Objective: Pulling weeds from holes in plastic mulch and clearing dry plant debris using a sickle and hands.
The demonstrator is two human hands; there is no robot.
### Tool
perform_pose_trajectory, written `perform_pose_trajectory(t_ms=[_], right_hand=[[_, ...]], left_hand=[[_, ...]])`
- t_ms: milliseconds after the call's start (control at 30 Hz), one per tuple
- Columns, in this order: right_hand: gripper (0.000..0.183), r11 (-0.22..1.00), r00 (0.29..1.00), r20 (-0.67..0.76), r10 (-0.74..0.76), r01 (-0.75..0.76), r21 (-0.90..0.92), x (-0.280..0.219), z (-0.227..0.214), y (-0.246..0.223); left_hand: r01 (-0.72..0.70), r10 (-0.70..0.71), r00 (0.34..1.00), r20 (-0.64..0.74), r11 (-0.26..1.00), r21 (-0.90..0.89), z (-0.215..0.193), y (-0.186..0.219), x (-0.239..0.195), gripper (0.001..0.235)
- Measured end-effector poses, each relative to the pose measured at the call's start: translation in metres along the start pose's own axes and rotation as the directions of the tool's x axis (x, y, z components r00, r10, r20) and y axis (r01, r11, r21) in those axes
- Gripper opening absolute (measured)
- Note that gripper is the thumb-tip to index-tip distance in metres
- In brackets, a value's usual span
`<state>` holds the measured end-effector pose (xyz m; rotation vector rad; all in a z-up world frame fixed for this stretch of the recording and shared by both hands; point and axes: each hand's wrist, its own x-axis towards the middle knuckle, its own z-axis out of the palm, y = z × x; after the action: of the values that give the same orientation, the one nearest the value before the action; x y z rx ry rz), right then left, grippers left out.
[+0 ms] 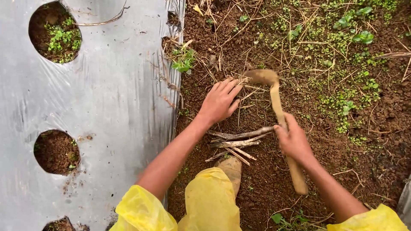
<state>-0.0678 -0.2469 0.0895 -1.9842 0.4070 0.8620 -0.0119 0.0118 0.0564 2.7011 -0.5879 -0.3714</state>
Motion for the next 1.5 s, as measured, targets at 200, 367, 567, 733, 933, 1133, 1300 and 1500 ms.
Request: perform_pose_trajectory(t_ms=[200, 367, 567, 733, 933, 1133, 1300, 1500], right_hand=[[0.03, 0.93, 0.916, -0.286, -0.282, 0.335, 0.154, 0.0, -0.02, -0.037], [0.025, 0.922, 0.928, -0.306, -0.212, 0.294, 0.252, 0.003, -0.003, -0.04], [0.04, 0.999, 0.998, 0.057, -0.017, 0.02, -0.048, -0.023, 0.005, 0.005], [0.032, 0.981, 0.975, -0.125, -0.184, 0.19, 0.042, -0.006, -0.005, -0.004], [0.028, 0.906, 0.917, -0.27, -0.295, 0.358, 0.227, 0.011, 0.002, -0.052], [0.037, 0.972, 0.99, 0.068, -0.121, 0.132, -0.193, 0.003, 0.007, -0.013], [0.052, 0.901, 0.994, 0.089, -0.065, 0.097, -0.423, -0.021, -0.01, 0.008], [0.03, 0.965, 0.962, -0.117, -0.245, 0.231, -0.122, -0.017, -0.025, -0.025]], left_hand=[[0.026, -0.03, 0.998, -0.064, 0.998, -0.055, 0.037, -0.011, -0.007, 0.042], [0.054, -0.081, 0.981, -0.178, 0.987, -0.153, 0.005, 0.012, -0.008, 0.042], [0.08, -0.082, 0.997, -0.018, 0.994, -0.074, 0.011, 0.015, -0.02, 0.049], [0.087, -0.098, 0.99, -0.105, 0.99, -0.108, 0.028, 0.003, -0.036, 0.047], [0.072, -0.092, 0.991, -0.101, 0.981, -0.182, 0.044, -0.004, -0.049, 0.05], [0.113, -0.136, 0.965, -0.224, 0.987, -0.112, 0.015, 0.017, -0.057, 0.045], [0.144, -0.165, 0.977, -0.132, 0.978, -0.153, 0.028, 0.021, -0.064, 0.045], [0.116, -0.129, 0.991, -0.042, 0.967, -0.229, 0.052, 0.022, -0.073, 0.046]])
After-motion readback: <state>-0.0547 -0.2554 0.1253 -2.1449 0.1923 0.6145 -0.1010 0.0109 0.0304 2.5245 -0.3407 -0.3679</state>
